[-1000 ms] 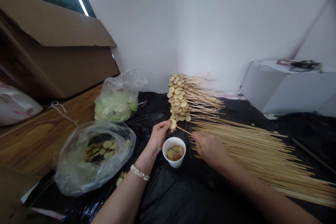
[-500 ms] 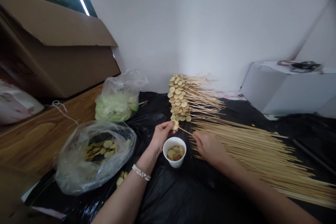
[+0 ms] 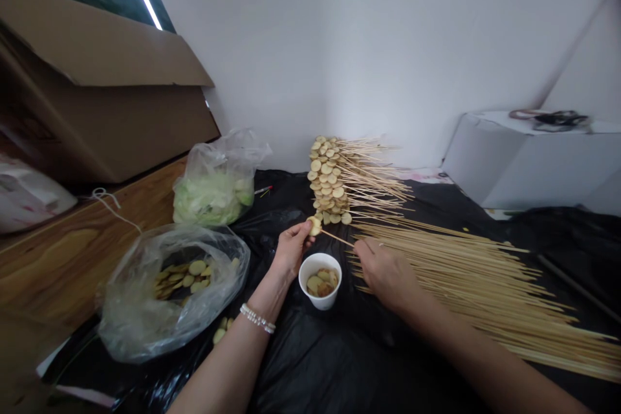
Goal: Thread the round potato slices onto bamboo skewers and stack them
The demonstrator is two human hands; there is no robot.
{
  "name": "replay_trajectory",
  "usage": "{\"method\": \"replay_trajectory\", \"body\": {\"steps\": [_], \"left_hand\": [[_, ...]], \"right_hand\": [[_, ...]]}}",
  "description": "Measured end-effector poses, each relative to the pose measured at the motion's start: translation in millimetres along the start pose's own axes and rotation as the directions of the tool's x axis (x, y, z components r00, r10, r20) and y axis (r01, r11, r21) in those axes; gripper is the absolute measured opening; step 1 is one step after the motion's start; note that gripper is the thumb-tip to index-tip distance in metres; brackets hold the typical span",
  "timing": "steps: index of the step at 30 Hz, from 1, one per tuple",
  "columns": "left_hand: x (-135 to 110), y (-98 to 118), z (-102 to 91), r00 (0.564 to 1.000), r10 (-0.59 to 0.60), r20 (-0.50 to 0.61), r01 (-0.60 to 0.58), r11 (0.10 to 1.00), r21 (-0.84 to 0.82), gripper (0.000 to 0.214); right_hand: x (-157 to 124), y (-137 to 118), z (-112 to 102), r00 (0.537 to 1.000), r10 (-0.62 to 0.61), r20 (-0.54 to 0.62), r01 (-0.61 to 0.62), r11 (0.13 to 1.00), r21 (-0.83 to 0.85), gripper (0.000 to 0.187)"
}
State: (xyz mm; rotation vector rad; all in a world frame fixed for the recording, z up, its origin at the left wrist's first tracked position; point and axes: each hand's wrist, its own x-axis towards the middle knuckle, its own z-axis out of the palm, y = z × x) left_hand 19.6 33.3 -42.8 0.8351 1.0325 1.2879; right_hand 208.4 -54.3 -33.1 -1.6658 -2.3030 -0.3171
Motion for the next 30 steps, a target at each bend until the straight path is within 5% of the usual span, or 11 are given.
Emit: {"method": "replay_trajectory", "body": {"steps": [8, 19, 30], "left_hand": [[0, -3, -0.1, 1.000, 0.011, 0.018, -0.012, 0.999, 0.041, 0.042], [-1, -1, 1.3, 0.999, -0.028, 0.044, 0.030, 0.998, -0.046, 0.041], [-2, 0, 1.6, 0.998, -0.013, 0.065, 0.015, 1.000, -0.019, 0.040]], "right_hand": [[-1, -4, 2, 0.999, 0.023, 0.048, -0.023, 1.000, -0.002, 0.019], [0, 2, 6, 0.994, -0.018, -0.110, 0.029, 0.994, 0.107, 0.018], [2, 3, 13, 0.998, 0.053, -0.024, -0.050, 0.991, 0.127, 0.019]]}}
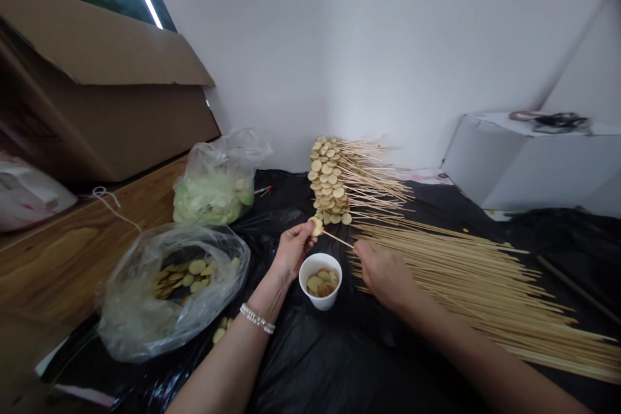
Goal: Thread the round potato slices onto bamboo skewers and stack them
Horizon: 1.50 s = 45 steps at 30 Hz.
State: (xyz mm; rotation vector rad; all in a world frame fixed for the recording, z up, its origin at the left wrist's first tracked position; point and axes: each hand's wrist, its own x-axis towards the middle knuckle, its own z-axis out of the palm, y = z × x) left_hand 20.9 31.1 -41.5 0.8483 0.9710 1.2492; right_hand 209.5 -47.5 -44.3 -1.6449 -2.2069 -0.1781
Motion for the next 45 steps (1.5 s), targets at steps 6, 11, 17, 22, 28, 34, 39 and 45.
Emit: {"method": "replay_trajectory", "body": {"steps": [6, 11, 17, 22, 28, 34, 39, 45], "left_hand": [[-1, -1, 0.5, 1.000, 0.005, 0.011, -0.005, 1.000, 0.023, 0.040], [-1, -1, 0.9, 1.000, 0.006, 0.024, -0.006, 1.000, 0.013, 0.039], [-2, 0, 3.1, 0.997, -0.045, 0.066, 0.054, 0.990, -0.132, 0.037], [-2, 3, 2.7, 0.999, -0.041, 0.037, 0.046, 0.988, -0.148, 0.033], [-2, 4, 2.3, 1.000, -0.021, 0.018, 0.022, 0.994, -0.110, 0.035], [-3, 1, 3.1, 0.999, -0.020, 0.038, 0.024, 0.995, -0.093, 0.035], [-2, 1, 2.5, 0.998, -0.012, 0.055, 0.017, 0.995, -0.096, 0.035], [-3, 1, 2.0, 0.998, -0.016, 0.064, 0.020, 0.998, -0.066, 0.035]], "right_hand": [[0, -1, -1, 0.997, -0.013, -0.076, 0.016, 0.999, 0.040, 0.021], [-1, -1, 0, 0.980, -0.076, -0.186, 0.078, 0.997, 0.003, 0.022], [1, 4, 4, 0.975, -0.062, -0.213, 0.067, 0.998, 0.014, 0.022], [3, 3, 5, 0.985, -0.049, -0.166, 0.054, 0.998, 0.026, 0.022], [2, 0, -1, 0.998, -0.002, -0.055, 0.005, 0.998, 0.055, 0.023], [1, -1, -5, 0.997, -0.013, -0.078, 0.018, 0.997, 0.072, 0.024], [1, -5, -4, 0.998, 0.056, 0.009, -0.057, 0.996, 0.076, 0.022], [1, -5, -3, 0.999, 0.047, 0.004, -0.047, 0.996, 0.069, 0.020]]}}
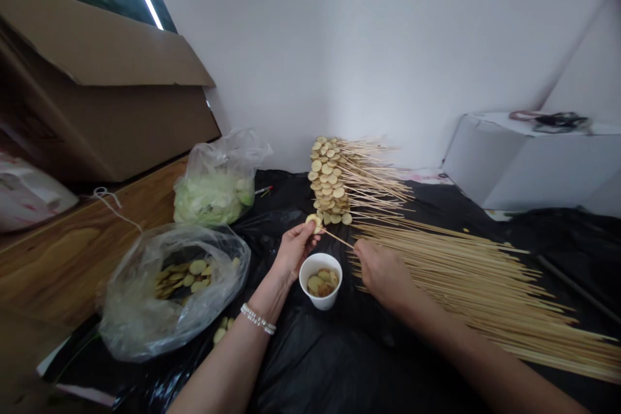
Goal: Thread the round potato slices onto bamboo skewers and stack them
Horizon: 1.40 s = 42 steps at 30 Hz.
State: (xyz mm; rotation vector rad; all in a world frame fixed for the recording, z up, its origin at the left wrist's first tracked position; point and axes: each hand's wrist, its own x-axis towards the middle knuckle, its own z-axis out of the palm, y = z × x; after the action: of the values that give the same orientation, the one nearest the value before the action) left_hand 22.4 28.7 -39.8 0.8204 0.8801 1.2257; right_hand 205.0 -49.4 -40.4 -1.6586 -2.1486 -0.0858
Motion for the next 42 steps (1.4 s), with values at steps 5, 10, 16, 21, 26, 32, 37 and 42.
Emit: {"method": "replay_trajectory", "body": {"steps": [5, 10, 16, 21, 26, 32, 37, 42], "left_hand": [[-3, 0, 2.5, 1.000, 0.018, 0.009, -0.018, 1.000, 0.025, 0.034], [-3, 1, 2.1, 1.000, 0.018, 0.018, -0.019, 0.998, 0.065, 0.035], [-3, 2, 3.0, 1.000, 0.008, 0.022, -0.009, 0.998, 0.056, 0.035], [-5, 4, 5.4, 0.999, -0.007, 0.045, 0.004, 0.999, 0.053, 0.035], [-6, 4, 4.3, 0.999, -0.001, 0.052, -0.003, 0.996, 0.085, 0.036], [-2, 1, 0.4, 0.998, -0.012, 0.060, 0.008, 0.997, 0.076, 0.037], [-1, 3, -3.8, 1.000, 0.009, -0.015, -0.007, 0.988, 0.154, 0.043], [-6, 34, -8.2, 0.973, 0.206, -0.101, -0.160, 0.925, 0.344, 0.046]], "right_hand": [[-1, 3, 0, 0.996, -0.053, -0.073, 0.051, 0.998, -0.027, 0.021], [0, 1, 1, 1.000, 0.008, -0.001, -0.008, 1.000, -0.024, 0.021], [1, -1, 0, 0.998, 0.033, 0.044, -0.033, 0.999, 0.002, 0.022], [0, 1, 1, 0.998, -0.029, -0.054, 0.029, 1.000, -0.001, 0.024], [0, 4, 6, 0.994, -0.057, -0.098, 0.055, 0.998, -0.022, 0.024], [2, 6, 8, 0.999, -0.001, -0.042, -0.001, 0.999, -0.038, 0.021], [5, 11, 7, 0.999, 0.022, -0.032, -0.023, 0.999, -0.031, 0.021], [6, 17, 12, 0.999, 0.014, -0.038, -0.015, 1.000, -0.015, 0.021]]}}
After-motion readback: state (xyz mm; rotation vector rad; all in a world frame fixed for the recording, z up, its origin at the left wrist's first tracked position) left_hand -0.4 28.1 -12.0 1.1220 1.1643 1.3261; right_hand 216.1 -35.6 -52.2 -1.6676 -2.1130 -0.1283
